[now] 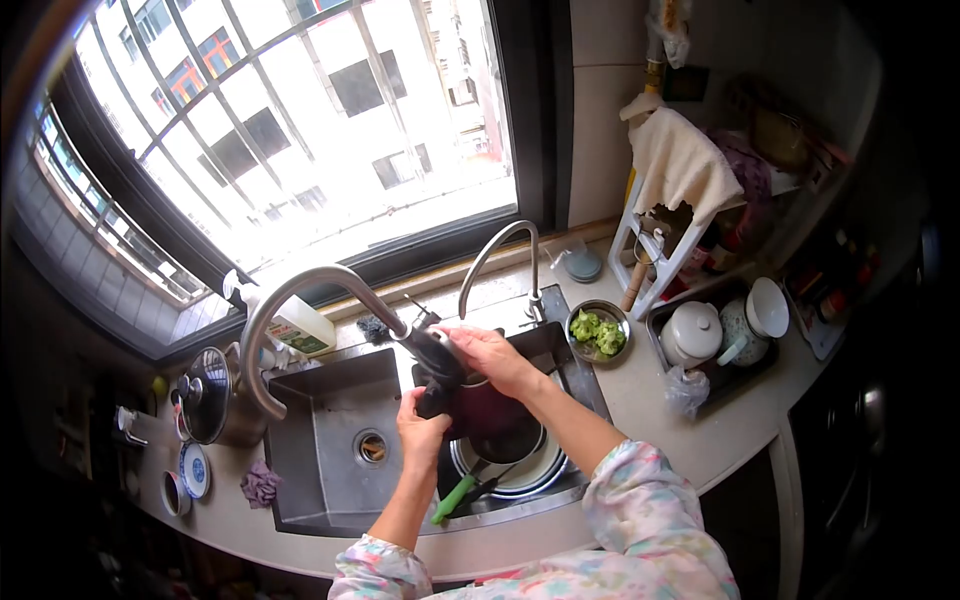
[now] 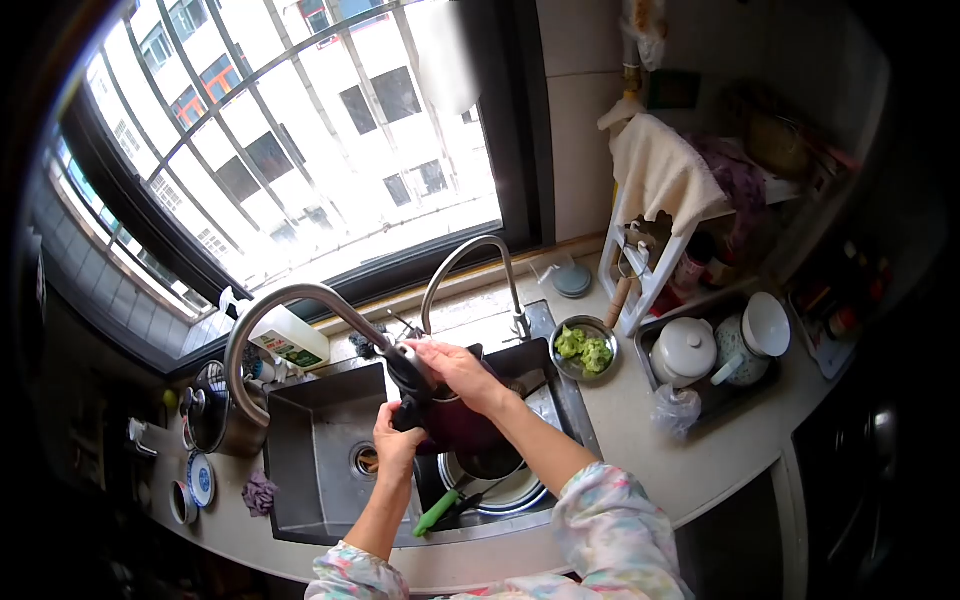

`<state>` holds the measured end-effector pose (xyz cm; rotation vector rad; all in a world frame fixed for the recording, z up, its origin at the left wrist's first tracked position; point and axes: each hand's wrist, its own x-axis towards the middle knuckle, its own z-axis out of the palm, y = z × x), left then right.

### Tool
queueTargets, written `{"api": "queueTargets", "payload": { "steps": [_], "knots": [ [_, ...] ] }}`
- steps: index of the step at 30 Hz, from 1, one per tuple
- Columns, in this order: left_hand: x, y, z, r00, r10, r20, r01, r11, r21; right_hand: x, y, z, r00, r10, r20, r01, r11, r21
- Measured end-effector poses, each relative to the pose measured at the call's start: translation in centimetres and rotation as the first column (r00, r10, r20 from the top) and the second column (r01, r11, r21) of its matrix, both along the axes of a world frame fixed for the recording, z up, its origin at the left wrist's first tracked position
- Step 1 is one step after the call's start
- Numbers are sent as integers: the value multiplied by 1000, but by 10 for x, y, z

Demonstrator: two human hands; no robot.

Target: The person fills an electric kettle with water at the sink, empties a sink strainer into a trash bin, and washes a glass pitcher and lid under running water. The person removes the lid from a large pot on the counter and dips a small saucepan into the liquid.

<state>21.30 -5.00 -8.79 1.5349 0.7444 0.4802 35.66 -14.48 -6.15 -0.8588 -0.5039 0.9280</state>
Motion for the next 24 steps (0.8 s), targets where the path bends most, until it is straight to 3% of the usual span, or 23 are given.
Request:
{"api": "queueTargets", "payload": {
  "steps": [3,4,6,7,8,10,12,14,19,22,23,24],
  "knots": [
    [0,2,-3,1000,-11,5,11,1000,-28,-10,-1,12,982,158,-104,-157,987,19],
    [-1,1,-2,1000,-13,3,13,1000,-8,-13,1,11,991,64,117,-63,998,-5],
    [-1,-1,0,1000,-22,-4,22,999,28,-19,6,12,838,-114,533,130,992,9],
    [-2,-2,0,1000,-18,-17,18,1000,24,-20,5,17,779,-61,624,118,992,-51],
    [-2,-2,1,999,-13,-31,14,1000,22,-25,10,15,678,-165,717,235,972,2],
    [-3,-2,2,999,-8,-34,9,1000,30,-33,4,30,730,-147,668,375,903,-211],
    [-4,-2,2,1000,-10,-18,11,999,49,-30,7,20,557,-329,763,594,800,-89],
    [-6,-2,1,1000,17,-1,-17,999,37,-23,3,11,458,-322,828,701,704,-115],
    [-6,6,-10,999,40,24,-42,996,75,-10,-7,13,617,-70,784,624,651,-433],
    [-5,5,-1,999,37,39,-38,999,34,-17,1,13,702,-258,664,499,843,-200],
    [-6,7,-2,999,17,34,-17,1000,4,-22,2,17,683,-224,695,480,855,-196],
    [-6,7,-1,1000,3,16,-2,1000,-8,-26,10,9,596,-304,744,512,857,-60]
  ]
}}
